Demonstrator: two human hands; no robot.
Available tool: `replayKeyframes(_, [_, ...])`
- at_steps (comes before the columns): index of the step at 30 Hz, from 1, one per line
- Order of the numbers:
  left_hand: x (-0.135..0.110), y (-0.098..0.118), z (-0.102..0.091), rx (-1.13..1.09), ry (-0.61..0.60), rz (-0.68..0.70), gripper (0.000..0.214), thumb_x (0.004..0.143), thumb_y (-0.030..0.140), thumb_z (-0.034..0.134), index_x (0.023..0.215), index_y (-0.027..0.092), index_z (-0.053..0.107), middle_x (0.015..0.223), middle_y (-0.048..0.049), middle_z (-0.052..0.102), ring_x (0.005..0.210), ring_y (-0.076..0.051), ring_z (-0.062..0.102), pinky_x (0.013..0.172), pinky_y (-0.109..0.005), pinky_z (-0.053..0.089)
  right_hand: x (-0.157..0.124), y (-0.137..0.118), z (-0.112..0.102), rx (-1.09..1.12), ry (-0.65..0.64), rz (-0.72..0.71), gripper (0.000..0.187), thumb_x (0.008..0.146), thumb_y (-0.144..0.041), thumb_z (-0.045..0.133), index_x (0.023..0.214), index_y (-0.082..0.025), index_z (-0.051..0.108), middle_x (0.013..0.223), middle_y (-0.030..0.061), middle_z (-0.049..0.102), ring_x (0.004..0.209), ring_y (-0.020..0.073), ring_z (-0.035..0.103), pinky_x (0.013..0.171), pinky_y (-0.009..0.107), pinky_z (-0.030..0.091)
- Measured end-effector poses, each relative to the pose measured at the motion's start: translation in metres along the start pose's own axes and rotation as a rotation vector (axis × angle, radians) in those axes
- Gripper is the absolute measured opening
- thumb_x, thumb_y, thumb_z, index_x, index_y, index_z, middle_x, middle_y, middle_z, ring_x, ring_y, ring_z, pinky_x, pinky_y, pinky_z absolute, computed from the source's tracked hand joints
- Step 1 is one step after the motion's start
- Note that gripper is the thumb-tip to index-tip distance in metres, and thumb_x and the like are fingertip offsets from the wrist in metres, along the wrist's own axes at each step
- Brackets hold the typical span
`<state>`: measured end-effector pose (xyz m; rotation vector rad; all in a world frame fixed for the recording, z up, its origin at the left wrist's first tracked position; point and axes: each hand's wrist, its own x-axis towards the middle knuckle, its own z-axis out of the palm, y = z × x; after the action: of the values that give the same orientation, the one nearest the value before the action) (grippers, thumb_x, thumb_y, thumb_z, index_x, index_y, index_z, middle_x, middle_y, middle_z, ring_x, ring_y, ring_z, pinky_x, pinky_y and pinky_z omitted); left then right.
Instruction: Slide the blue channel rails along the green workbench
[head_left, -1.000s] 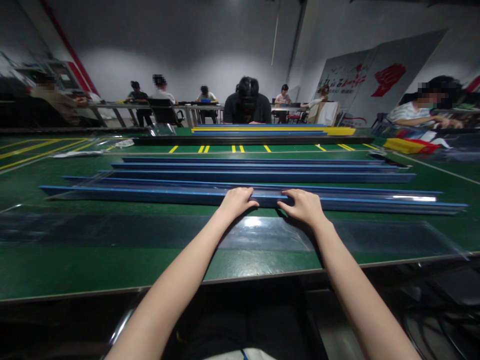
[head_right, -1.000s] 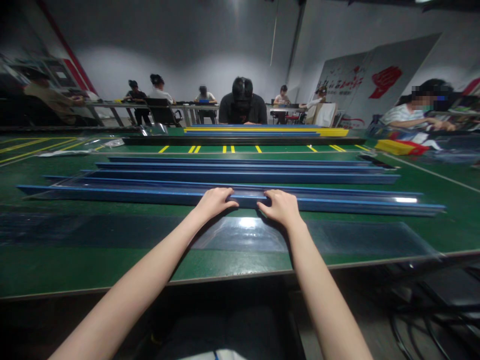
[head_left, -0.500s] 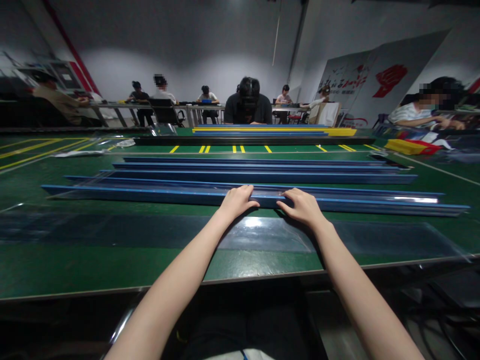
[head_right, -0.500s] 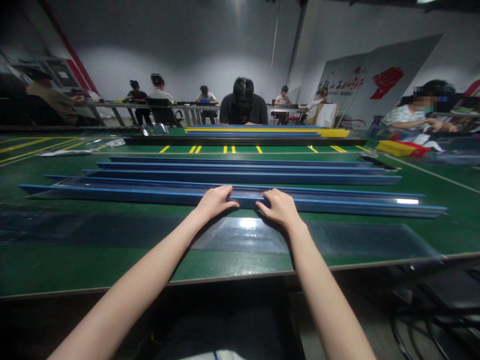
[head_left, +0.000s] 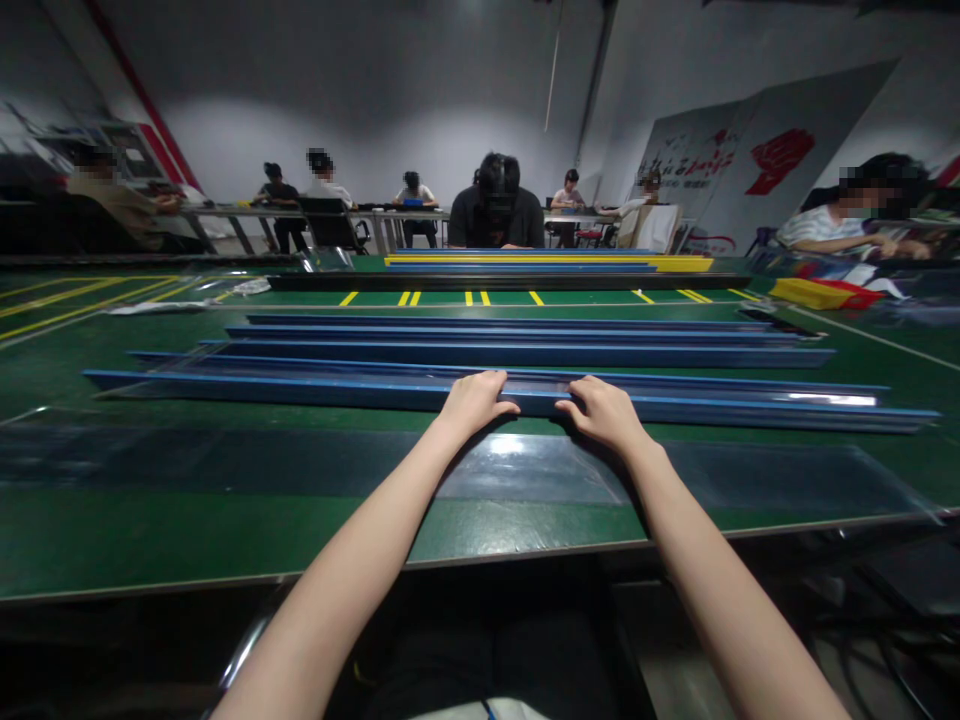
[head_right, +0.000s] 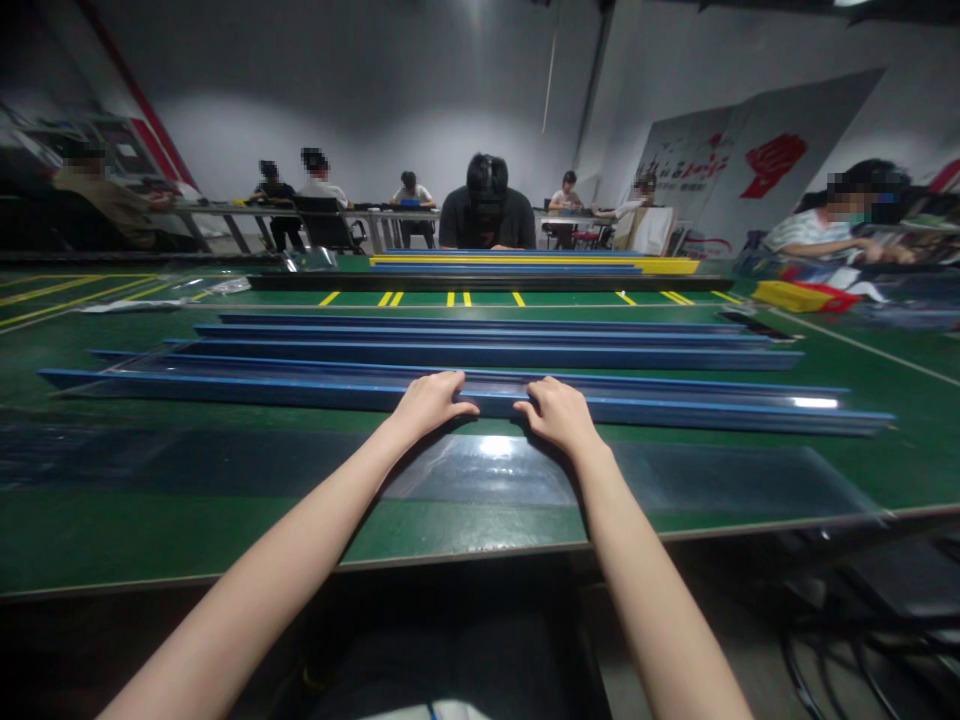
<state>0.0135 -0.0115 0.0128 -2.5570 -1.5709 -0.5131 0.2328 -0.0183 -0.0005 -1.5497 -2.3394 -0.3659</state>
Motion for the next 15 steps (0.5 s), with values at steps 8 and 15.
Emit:
replayKeyframes(8, [0.000, 0.001, -0.001, 0.075, 0.028, -0.020, 0.038, 0.070, 0.055, 0.061, 0.083, 0.020, 0.055, 0.087, -0.0032, 0.066, 0.083, -0.020, 0.061, 0.061, -0.025, 0.039, 0.001, -0.006, 0.001, -0.018, 0.056, -0.089, 0.028, 0.084, -0.039, 0.040, 0.078, -0.018, 0.056, 0.079, 0.0076, 0.060, 0.077, 0.0184, 0.052, 0.065, 0.026, 0.032])
replayKeyframes(15, [-0.001, 0.002, 0.000, 0.062, 0.005, -0.028, 0.036, 0.072, 0.053, 0.060, 0.088, 0.021, 0.055, 0.089, -0.0037, 0.065, 0.086, -0.020, 0.061, 0.064, -0.025, 0.040, 0.008, -0.017, 0.008, -0.011, 0.065, -0.135, 0.036, 0.088, -0.044, 0.032, 0.081, -0.017, 0.056, 0.078, 0.0075, 0.059, 0.075, 0.0179, 0.051, 0.066, 0.026, 0.030])
